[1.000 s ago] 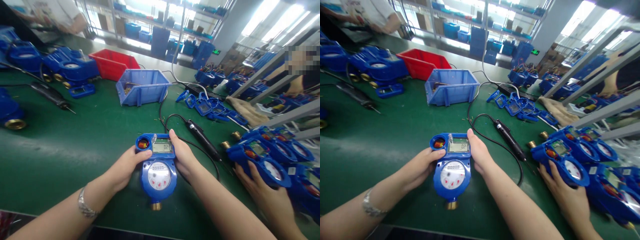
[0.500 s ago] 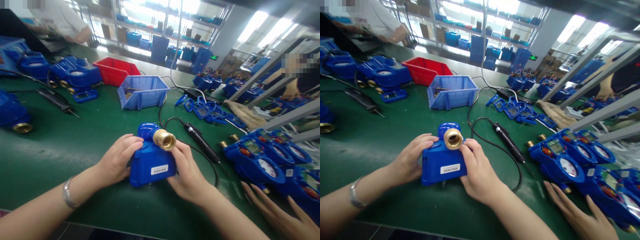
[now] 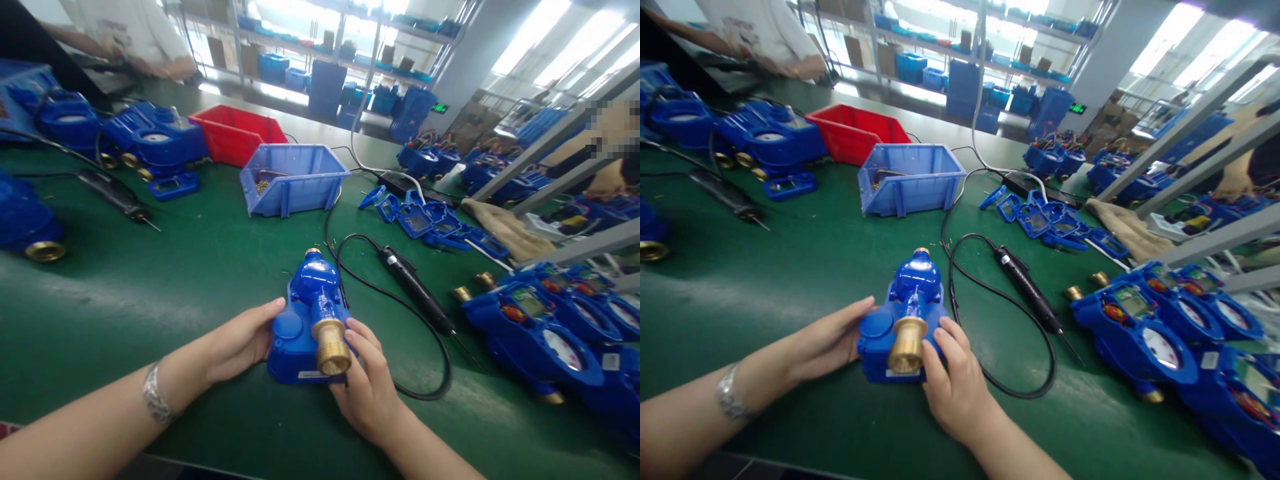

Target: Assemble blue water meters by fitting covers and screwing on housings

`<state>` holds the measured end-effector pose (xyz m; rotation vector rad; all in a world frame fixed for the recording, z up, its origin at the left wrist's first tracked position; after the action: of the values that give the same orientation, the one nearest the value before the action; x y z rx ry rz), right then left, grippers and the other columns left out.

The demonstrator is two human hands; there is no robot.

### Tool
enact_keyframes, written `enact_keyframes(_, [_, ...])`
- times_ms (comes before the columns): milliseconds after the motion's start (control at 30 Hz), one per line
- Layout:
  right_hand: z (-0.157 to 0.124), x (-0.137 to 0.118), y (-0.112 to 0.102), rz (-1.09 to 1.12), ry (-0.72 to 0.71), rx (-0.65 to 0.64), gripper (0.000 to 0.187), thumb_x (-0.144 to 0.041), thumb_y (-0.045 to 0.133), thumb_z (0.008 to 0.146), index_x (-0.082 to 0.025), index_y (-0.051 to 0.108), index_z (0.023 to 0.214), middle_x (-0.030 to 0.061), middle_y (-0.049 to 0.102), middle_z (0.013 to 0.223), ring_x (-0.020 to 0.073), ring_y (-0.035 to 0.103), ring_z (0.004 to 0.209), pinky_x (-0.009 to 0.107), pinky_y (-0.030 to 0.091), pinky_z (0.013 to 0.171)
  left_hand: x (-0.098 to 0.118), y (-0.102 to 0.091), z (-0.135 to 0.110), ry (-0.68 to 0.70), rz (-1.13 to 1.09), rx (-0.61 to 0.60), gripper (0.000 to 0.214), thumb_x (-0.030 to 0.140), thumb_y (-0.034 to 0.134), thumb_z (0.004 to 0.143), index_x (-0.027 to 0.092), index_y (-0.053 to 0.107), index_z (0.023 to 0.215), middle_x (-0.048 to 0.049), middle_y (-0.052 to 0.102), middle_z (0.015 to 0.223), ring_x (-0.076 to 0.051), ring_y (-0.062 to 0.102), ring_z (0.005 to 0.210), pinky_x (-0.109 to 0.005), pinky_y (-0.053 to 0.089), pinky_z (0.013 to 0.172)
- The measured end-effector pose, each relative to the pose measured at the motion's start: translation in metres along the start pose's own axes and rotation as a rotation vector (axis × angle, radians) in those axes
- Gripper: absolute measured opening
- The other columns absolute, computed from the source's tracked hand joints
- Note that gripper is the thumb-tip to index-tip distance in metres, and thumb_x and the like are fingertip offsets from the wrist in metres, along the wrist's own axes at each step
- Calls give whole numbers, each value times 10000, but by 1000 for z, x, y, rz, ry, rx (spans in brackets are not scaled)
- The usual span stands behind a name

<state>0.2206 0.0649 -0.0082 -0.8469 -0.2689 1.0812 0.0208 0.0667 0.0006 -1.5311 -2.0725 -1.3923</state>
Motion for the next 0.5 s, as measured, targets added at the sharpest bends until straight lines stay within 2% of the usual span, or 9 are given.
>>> enact_keyframes(100, [0,-8,-4,-41,-28,-36,439,-65,556,769,-183,498,1188,142,522,1093,337,476,1203,516,543,868,-1,2,4,-56,-71,-32,274,294,649,739,120,668,949,-87,730,886,-202,664,817,-303,489,801])
enact_keyframes(167, [4,-9,-14,8,-29,-130,388,-214,610,797,-149,509,1166,162,563,1081,339,515,1165,495,542,873,0,1,6,-78,-48,-61,304,253,668,706,110,663,974,-98,730,904,-209,667,816,-308,495,786])
enact_keyframes(233, [11,-6,-29,125,1,-213,419,-374,588,822,-134,509,1156,166,611,1044,311,584,1075,447,554,853,3,1,7,-95,-27,-81,382,248,687,676,102,638,1026,-114,725,934,-234,665,867,-340,491,820])
enact_keyframes(300, [23,3,-45,205,106,-201,322,-285,526,867,-167,491,1165,126,647,986,239,635,974,370,560,819,5,2,9,-112,-2,-76,467,249,708,649,105,606,1081,-118,720,959,-255,660,909,-366,485,844])
enact_keyframes(367, [38,11,-54,172,169,-181,375,-76,460,849,-226,466,1193,100,646,1028,184,643,936,316,549,782,6,3,10,-116,16,-87,511,260,715,647,115,581,1118,-118,714,982,-261,656,929,-376,482,854])
enact_keyframes(433, [56,12,-52,82,76,-289,437,-35,430,838,-260,470,1211,111,613,1147,184,643,932,313,540,737,7,4,11,-102,35,-110,489,282,710,668,124,582,1113,-116,709,1003,-254,657,926,-371,482,853])
enact_keyframes(500, [74,8,-42,6,-111,-452,331,-105,407,874,-235,543,1146,116,625,1142,191,659,818,313,531,648,7,3,11,-80,60,-116,454,303,707,687,127,594,1090,-115,703,1022,-247,657,919,-362,481,853])
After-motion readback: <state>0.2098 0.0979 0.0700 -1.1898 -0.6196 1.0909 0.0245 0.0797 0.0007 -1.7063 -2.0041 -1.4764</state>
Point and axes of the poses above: each hand's wrist, its own z-axis towards the middle knuckle, its own y-axis out of the palm, x = y × z, the point moved 2 cm from there along z, towards the middle knuckle
